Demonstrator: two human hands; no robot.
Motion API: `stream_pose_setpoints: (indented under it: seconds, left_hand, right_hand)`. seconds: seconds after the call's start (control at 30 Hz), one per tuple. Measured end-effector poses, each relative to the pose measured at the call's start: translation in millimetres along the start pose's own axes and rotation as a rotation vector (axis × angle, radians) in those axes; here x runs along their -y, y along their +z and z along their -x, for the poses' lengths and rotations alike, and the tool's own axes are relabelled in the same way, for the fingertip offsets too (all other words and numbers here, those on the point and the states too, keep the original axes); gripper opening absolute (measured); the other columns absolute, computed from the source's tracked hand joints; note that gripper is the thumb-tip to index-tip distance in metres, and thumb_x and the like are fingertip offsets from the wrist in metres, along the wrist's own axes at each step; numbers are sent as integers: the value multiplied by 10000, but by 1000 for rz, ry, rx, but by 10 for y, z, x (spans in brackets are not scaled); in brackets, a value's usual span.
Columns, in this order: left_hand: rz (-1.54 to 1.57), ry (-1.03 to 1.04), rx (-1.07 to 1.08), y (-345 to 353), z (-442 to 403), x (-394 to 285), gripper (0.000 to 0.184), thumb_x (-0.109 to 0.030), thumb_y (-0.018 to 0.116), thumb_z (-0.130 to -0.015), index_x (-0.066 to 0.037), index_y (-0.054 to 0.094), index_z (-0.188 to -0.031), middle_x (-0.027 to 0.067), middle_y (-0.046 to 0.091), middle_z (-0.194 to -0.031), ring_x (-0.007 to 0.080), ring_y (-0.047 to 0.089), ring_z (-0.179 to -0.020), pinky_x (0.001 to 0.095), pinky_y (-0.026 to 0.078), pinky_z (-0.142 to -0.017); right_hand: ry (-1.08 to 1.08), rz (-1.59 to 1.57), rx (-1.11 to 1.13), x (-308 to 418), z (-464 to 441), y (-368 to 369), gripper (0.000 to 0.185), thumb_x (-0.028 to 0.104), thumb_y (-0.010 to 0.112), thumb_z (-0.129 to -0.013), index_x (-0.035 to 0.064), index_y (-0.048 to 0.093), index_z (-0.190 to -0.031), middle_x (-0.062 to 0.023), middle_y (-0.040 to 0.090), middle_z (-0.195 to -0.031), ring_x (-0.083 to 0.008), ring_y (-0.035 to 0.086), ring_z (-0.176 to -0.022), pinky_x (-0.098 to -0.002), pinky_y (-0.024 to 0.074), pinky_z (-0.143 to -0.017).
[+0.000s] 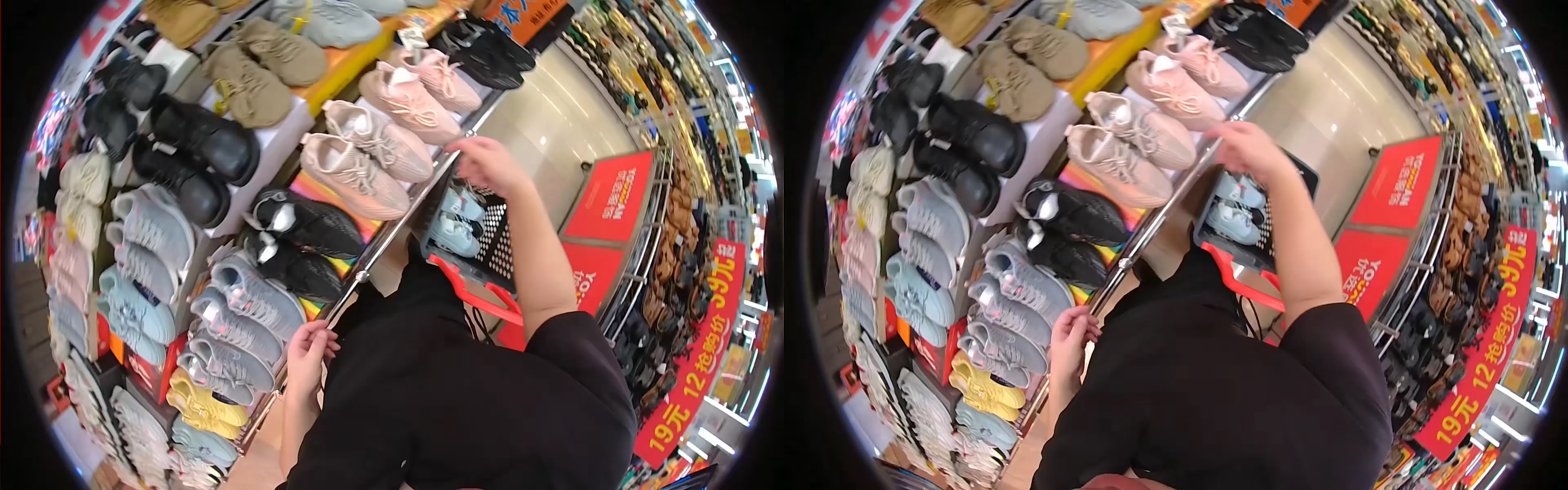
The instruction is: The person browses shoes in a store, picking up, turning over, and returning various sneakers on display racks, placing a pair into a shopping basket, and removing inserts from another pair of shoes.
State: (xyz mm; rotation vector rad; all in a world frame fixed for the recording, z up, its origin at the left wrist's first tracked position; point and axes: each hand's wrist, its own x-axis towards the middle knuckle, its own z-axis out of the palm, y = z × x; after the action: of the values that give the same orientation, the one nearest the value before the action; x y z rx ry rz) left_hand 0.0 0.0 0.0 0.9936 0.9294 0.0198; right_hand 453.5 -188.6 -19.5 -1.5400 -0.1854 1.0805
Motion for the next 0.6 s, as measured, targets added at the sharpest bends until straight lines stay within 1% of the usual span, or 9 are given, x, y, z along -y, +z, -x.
stream_pose_setpoints:
  seconds: [0.07,0.1,0.17,0.23,0.3,0.43,0.5,0.53,0.6]
  left_hand:
    - [-144,-79,41,-112,141,-73,229,-121,528,-994,-11,562,-1192,86,662,-901,143,625,-754,255,501,-665]
    - [-142,-78,67,314,-270,43,229,-121,528,-994,-11,562,-1192,86,662,-901,143,625,-754,255,501,-665]
    - [-206,-99,125,521,-400,-3,232,-119,524,-995,-12,564,-1198,78,663,-890,134,622,-755,250,498,-667]
    - [-243,-124,152,721,-573,-25,242,-113,535,-988,-13,563,-1207,70,664,-894,128,620,-761,250,498,-674]
    - [-329,-149,219,982,-703,-47,270,-116,561,-979,-21,564,-1233,48,661,-922,96,612,-811,220,484,-717]
    - [-383,-159,276,1418,-901,7,288,-89,581,-964,-9,556,-1239,42,652,-952,85,607,-840,233,497,-751]
    - [-408,-154,285,1551,-984,100,295,-66,595,-952,-2,555,-1237,25,628,-943,70,587,-841,227,495,-749]
    - [-460,-136,301,1615,-1012,127,295,-65,587,-955,0,551,-1240,25,627,-948,79,586,-835,225,490,-770]
    - [-507,-143,312,1705,-1039,187,299,-44,584,-949,7,551,-1242,11,603,-954,66,565,-818,204,476,-776]
  right_hand:
    - [60,75,-223,-489,304,-444,324,322,541,-991,40,642,-1117,-59,616,-660,-87,484,-450,-240,329,-378]
    - [104,181,-348,-687,264,-1104,328,325,534,-991,39,641,-1110,-59,613,-659,-89,493,-456,-243,337,-379]
    - [303,338,-520,-1353,427,-1383,335,322,545,-967,33,640,-1106,-60,621,-680,-103,535,-483,-253,381,-391]
    - [482,545,-501,-2012,569,-1487,351,320,566,-927,30,638,-1110,-60,644,-731,-132,587,-521,-272,444,-420]
    - [534,591,-431,-2586,728,-1379,271,218,557,-860,-4,693,-936,-111,657,-673,-190,608,-489,-332,503,-445]
    - [590,417,-297,-3056,747,-1029,299,226,605,-865,-2,688,-1038,-124,674,-739,-193,636,-561,-339,514,-484]
    - [575,425,-236,-3123,666,-960,318,251,618,-874,-3,682,-1052,-128,677,-760,-188,642,-592,-349,526,-525]
    - [536,460,-210,-3129,606,-971,329,269,614,-878,1,682,-1058,-162,689,-799,-231,661,-604,-374,543,-587]
    - [523,517,-213,-3124,481,-1042,326,244,605,-884,11,664,-1105,-141,690,-805,-204,657,-612,-346,534,-566]
